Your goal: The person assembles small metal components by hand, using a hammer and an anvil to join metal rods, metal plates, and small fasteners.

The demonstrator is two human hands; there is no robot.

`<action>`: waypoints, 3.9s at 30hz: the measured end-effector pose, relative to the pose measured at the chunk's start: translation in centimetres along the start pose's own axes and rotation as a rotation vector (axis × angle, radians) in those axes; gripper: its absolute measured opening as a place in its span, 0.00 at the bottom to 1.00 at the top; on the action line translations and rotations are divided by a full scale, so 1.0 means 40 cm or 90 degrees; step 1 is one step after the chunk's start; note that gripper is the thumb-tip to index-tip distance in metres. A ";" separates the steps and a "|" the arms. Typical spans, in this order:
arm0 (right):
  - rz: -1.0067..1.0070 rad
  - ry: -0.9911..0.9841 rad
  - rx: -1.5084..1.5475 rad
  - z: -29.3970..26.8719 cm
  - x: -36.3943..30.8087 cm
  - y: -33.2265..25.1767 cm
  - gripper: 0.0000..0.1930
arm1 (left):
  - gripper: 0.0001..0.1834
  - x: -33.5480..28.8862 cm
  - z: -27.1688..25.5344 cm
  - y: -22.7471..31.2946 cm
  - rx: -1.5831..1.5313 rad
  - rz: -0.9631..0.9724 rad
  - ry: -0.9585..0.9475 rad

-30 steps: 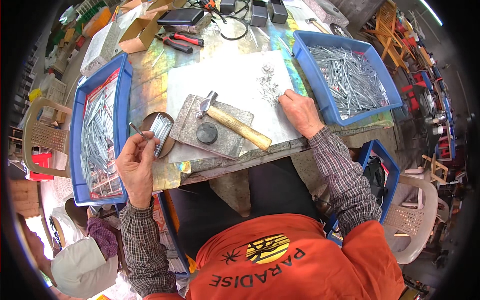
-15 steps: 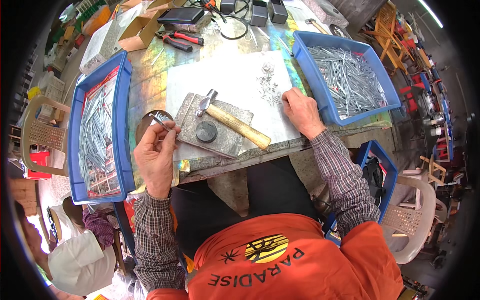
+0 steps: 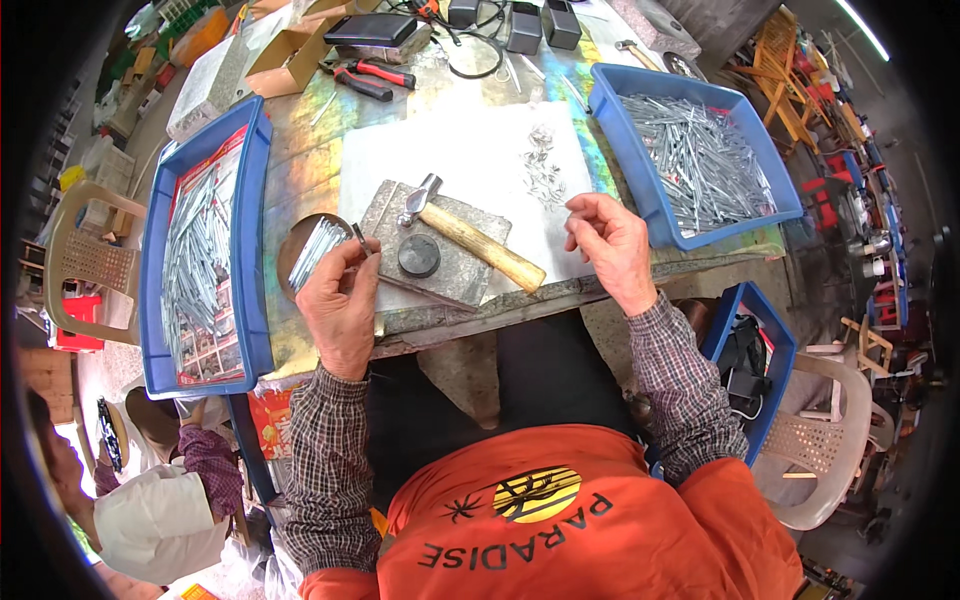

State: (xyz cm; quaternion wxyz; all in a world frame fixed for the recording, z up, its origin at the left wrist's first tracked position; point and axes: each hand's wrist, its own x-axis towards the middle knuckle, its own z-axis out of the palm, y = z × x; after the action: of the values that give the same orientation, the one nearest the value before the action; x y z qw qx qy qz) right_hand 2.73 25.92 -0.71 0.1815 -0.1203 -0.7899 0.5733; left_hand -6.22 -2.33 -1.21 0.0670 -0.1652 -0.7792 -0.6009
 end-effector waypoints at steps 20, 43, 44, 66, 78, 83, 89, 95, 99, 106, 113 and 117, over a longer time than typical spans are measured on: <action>-0.130 -0.087 0.063 0.079 -0.081 -0.132 0.07 | 0.11 -0.047 0.022 0.083 -0.398 -0.171 -0.053; -0.230 -0.132 0.006 0.180 -0.120 -0.162 0.10 | 0.10 -0.091 0.005 0.078 -0.113 -0.091 -0.052; -0.231 -0.132 -0.003 0.178 -0.119 -0.165 0.10 | 0.10 -0.090 -0.010 0.063 0.012 0.011 -0.035; -0.224 -0.111 -0.033 0.169 -0.121 -0.156 0.10 | 0.05 0.045 -0.057 0.129 0.168 0.071 -0.065; -0.201 -0.119 -0.005 0.172 -0.116 -0.155 0.09 | 0.04 0.031 0.013 0.052 0.119 0.109 -0.052; -0.217 -0.094 0.038 0.188 -0.114 -0.159 0.10 | 0.04 0.006 0.020 0.061 -0.014 0.023 0.011; -0.201 -0.112 0.055 0.207 -0.125 -0.161 0.10 | 0.08 -0.048 0.024 0.096 -0.438 -0.170 -0.055; -0.217 -0.089 0.084 0.222 -0.132 -0.156 0.11 | 0.09 -0.079 0.039 0.103 -0.627 -0.267 -0.096; -0.219 -0.086 0.085 0.222 -0.135 -0.154 0.11 | 0.09 -0.085 0.042 0.099 -0.649 -0.268 -0.089; -0.211 -0.075 0.095 0.225 -0.138 -0.143 0.10 | 0.08 -0.092 0.042 0.095 -0.649 -0.277 -0.101; -0.189 -0.091 0.113 0.229 -0.141 -0.142 0.09 | 0.08 -0.099 0.045 0.094 -0.660 -0.284 -0.074; -0.179 -0.083 0.124 0.235 -0.142 -0.140 0.09 | 0.08 -0.102 0.044 0.091 -0.685 -0.291 -0.067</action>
State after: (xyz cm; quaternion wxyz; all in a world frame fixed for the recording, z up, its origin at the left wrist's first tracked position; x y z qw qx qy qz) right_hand 3.98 13.78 1.16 0.2191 0.0468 -0.7499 0.6225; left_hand -1.00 -0.54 0.40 -0.1964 -0.0331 -0.3826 -0.9022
